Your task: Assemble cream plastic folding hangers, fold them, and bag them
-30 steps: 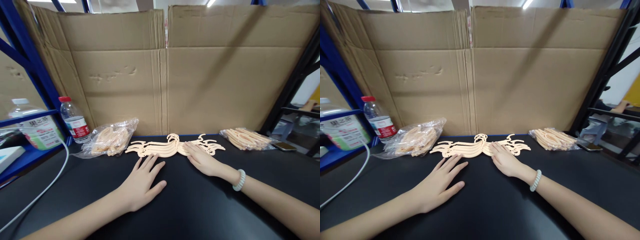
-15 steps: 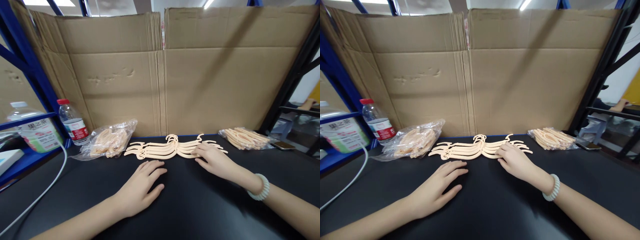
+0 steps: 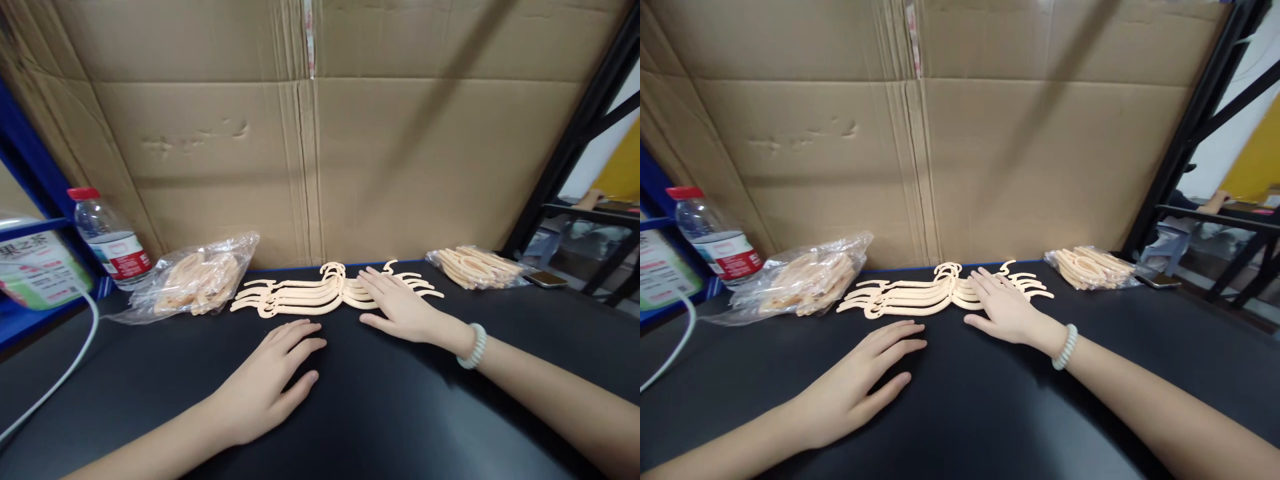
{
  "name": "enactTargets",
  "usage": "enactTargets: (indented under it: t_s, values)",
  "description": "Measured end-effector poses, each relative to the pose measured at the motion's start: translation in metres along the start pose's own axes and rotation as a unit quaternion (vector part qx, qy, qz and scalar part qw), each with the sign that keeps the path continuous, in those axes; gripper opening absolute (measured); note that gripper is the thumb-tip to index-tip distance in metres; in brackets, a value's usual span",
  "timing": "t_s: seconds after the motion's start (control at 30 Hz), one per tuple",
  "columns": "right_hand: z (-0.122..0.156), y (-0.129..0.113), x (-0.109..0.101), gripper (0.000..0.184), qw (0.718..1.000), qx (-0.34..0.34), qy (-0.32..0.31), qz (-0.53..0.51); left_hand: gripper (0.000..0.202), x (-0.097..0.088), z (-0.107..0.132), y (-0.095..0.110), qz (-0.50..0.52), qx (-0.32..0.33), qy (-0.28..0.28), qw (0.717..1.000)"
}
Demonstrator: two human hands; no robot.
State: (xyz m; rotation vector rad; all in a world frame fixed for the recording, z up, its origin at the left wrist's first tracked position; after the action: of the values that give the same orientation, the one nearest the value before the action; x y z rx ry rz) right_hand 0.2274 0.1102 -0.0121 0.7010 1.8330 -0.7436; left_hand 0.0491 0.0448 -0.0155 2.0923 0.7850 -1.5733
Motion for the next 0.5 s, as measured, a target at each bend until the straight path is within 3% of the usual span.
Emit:
enactTargets:
  t_s: [0.13,0.5]
  values:
    - [-0.007,0.02,0.018,0.079,0.998,0.043,-0.052,-0.02,0.034,-0.002,-0.001,-0.001,0.005,-0.015,0.026,1.0]
    - [0.003,0.036,0.018,0.068,0.997,0.059,-0.04,-0.028,0.036,-0.003,0.001,-0.001,0.021,-0.001,0.006,1.0]
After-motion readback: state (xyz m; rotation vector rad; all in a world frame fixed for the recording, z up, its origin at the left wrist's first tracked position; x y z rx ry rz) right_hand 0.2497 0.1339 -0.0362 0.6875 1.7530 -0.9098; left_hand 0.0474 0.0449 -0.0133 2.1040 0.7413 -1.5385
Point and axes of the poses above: each hand's wrist, its own z-axis away from the middle knuckle, its own x-axis out of the palm, y = z × x, the point moved 9 cm from there along -z, towards the middle knuckle, and after that the axes turned 11 degrees about -z, right-handed, at the moved point
